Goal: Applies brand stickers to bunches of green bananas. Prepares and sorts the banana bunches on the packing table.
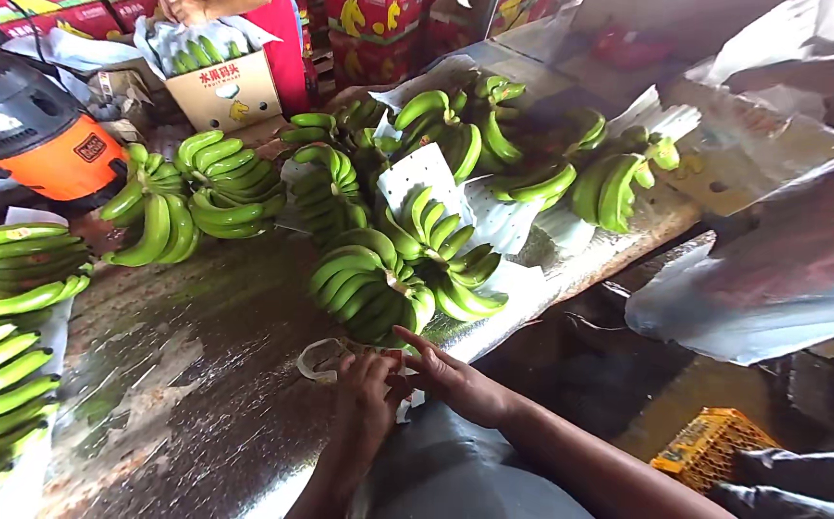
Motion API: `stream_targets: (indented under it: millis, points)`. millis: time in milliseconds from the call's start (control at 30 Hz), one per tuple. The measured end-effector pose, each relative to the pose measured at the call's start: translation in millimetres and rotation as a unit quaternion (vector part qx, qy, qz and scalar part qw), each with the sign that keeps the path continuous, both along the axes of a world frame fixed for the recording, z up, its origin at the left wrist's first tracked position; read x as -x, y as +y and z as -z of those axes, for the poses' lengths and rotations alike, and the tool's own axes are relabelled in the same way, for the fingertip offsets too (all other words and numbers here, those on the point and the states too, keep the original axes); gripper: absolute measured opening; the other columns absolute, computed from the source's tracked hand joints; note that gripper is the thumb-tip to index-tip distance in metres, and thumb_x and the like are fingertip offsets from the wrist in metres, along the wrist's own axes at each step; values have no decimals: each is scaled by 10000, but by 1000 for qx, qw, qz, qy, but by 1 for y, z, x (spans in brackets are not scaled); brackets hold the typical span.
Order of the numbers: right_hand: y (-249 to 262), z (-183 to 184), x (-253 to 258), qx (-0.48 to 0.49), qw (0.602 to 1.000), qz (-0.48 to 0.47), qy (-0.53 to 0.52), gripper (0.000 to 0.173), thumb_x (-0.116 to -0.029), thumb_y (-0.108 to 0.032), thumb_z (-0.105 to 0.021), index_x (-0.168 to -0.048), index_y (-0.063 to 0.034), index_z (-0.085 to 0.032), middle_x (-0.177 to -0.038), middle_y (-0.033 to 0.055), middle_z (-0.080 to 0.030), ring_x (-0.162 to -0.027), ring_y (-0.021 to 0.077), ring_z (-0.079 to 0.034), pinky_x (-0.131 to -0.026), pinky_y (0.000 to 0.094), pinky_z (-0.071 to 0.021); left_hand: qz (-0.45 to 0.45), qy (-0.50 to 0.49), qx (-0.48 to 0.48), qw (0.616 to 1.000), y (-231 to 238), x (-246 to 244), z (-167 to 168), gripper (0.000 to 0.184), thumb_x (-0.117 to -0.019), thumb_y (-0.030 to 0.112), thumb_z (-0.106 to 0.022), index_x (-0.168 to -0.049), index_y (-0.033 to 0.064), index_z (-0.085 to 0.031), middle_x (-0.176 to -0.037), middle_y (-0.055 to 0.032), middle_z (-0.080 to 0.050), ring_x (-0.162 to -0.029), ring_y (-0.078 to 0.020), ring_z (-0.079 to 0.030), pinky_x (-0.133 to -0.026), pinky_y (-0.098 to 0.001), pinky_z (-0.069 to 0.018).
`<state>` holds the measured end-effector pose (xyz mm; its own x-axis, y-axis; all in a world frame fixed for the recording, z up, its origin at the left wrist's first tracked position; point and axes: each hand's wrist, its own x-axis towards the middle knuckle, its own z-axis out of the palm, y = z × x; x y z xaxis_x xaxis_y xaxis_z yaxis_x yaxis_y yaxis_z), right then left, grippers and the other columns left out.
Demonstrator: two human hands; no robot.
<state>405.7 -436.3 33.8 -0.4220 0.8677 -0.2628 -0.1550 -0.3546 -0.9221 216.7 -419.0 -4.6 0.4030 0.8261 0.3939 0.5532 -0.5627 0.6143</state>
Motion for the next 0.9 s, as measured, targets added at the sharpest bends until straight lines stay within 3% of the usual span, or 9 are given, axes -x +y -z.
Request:
stream_targets:
  millis: [133, 300, 400, 467, 600, 667, 700, 800, 900]
  points:
    - [-8, -5, 1, -85, 993, -36, -69, 1016, -962, -721, -442, -1625, -25, -111, -1543, 138, -468, -1314, 129, -570, -1083, 333, -499, 3, -9, 18, 1000, -1, 2, 3, 244, -774, 257, -809, -900, 53, -763, -935, -100, -750, -887, -255, -726, -936, -591, -489]
    - [-15, -2, 1, -86, 991, -46, -88, 892, -1023, -639, -379, -1622, -20, -146, -1590, 157, -395, -1304, 116, -572, -1067, 319, -501, 29, 30, 41, 998, -5, 2, -2, 224, -752, 221, -824, -853, 37, -745, -909, -120, -746, -878, -288, -724, -932, -611, -487]
    - [-18, 2, 0, -58, 994, -37, -81, 898, -1016, -671, -346, -1624, -36, -163, -1626, 130, -348, -1352, 117, -532, -1096, 326, -481, 31, 29, 34, 999, -7, 0, 1, 206, -742, 192, -831, -818, 29, -730, -846, -113, -730, -822, -276, -721, -938, -609, -489]
    - [-20, 10, 1, -20, 999, 5, -36, 852, -1039, -641, -294, -1600, -4, -221, -1562, 140, -436, -1315, 146, -565, -1073, 338, -500, 44, 12, -7, 999, -9, -1, 4, 124, -811, 153, -786, -827, 43, -729, -857, -104, -725, -836, -253, -724, -982, -612, -486]
    - [-22, 16, -1, 68, 990, 111, 59, 772, -1068, -542, -92, -1504, 42, -345, -1367, 122, -588, -1137, 154, -648, -960, 351, -551, 94, -28, -89, 991, -9, 1, 9, 154, -961, 233, -658, -848, 156, -729, -1063, -61, -724, -1115, -210, -669, -1089, -492, -444]
    - [-21, 16, -6, 105, 967, 226, 53, 582, -1112, -403, -186, -1376, 12, -496, -1151, 80, -687, -949, 139, -694, -847, 332, -587, 110, -129, -17, 985, -4, 0, 7, 157, -954, 283, -709, -868, 154, -682, -1071, -20, -667, -1130, -122, -604, -1039, -296, -477]
    - [-19, 17, -11, 122, 946, 298, 44, 452, -1123, -299, -296, -1324, 19, -546, -1073, 86, -705, -880, 152, -702, -790, 338, -597, 96, -206, 54, 972, 2, -1, 3, 133, -926, 212, -743, -882, 105, -677, -1020, -5, -668, -1044, -59, -630, -955, -226, -527]
    - [-20, 11, -29, 110, 913, 392, 24, 329, -1026, -29, -467, -1333, 53, -552, -1100, 108, -696, -845, 163, -702, -723, 312, -597, -76, -354, 229, 904, 45, -8, -2, 157, -890, -39, -672, -1022, -74, -595, -865, -42, -685, -736, -76, -683, -687, -264, -607]
    - [-26, -6, -37, 76, 928, 364, 30, 432, -930, 81, -553, -1359, 33, -535, -1089, 96, -707, -835, 162, -718, -728, 300, -620, -150, -409, 186, 881, 97, -14, 24, 300, -891, -49, -666, -1162, -93, -546, -865, -50, -697, -728, -80, -694, -696, -267, -608]
